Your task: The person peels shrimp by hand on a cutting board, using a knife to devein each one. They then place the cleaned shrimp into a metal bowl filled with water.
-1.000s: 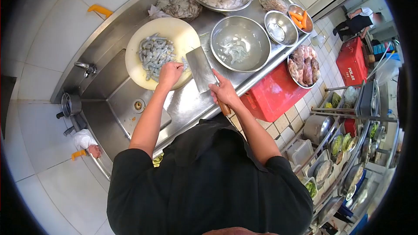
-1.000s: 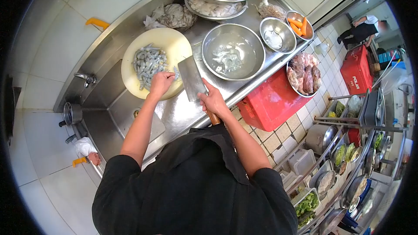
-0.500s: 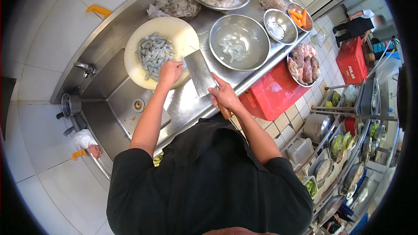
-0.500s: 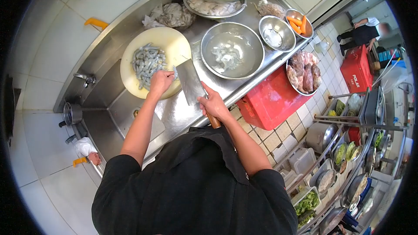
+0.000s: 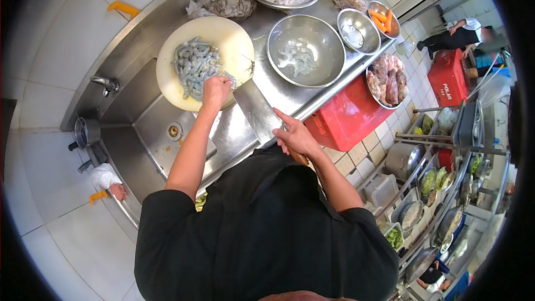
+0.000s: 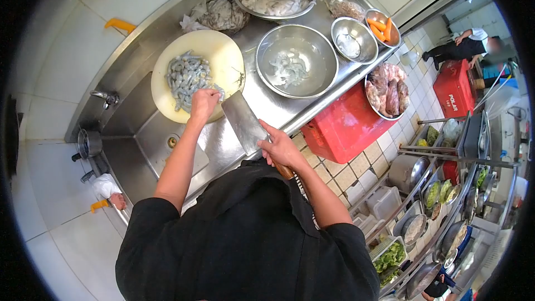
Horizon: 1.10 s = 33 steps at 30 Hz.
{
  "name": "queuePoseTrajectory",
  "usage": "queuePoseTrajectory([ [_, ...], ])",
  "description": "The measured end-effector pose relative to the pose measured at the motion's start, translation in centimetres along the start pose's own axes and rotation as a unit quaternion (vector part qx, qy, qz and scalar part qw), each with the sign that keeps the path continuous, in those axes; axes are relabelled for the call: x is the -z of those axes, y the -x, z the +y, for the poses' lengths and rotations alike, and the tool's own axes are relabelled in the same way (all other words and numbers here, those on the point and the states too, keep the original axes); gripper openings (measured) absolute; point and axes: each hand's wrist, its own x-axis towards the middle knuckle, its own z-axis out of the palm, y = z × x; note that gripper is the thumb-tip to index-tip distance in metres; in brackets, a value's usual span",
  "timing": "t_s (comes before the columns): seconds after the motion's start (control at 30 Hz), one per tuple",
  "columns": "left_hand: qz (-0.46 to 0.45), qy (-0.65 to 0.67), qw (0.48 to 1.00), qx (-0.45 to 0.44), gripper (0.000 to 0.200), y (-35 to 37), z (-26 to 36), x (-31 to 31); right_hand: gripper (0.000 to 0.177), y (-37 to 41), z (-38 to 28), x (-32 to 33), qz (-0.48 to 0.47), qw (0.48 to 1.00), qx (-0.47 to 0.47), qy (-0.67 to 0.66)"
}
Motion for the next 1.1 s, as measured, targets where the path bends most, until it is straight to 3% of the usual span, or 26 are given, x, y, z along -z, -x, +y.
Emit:
queuePoseTrajectory([
  [0.13, -0.001, -0.004, 1.0, 0.003, 0.021, -0.3, -0.5, -0.2, 0.074, -1.0, -0.3, -0.5, 0.045, 0.999, 0.019, -0.013],
  [0.53, -0.002, 0.024, 1.0, 0.018, 0.016, -0.2, -0.3, -0.2, 0.073, -1.6, -1.0, -0.2, 0.044, 0.998, 0.03, 0.027],
  [0.77, -0.02, -0.035, 0.998, 0.056, 0.022, -0.6, 1.0, 0.2, 0.069, -1.4, -1.6, -0.2, 0.104, 0.985, 0.039, 0.134],
  [0.87, -0.119, -0.068, 0.984, 0.111, 0.025, -1.1, 2.0, 0.6, 0.068, -1.2, -2.0, -0.3, 0.123, 0.978, 0.046, 0.163],
  [0.97, -0.081, -0.129, 0.982, 0.112, 0.025, -0.9, 1.9, 0.8, 0.068, -1.1, -1.8, -0.1, 0.12, 0.978, 0.047, 0.162],
  [1.1, -0.03, -0.113, 0.989, 0.092, 0.024, 0.1, 2.1, 3.0, 0.069, -1.4, -0.9, 0.2, 0.114, 0.983, 0.036, 0.138],
])
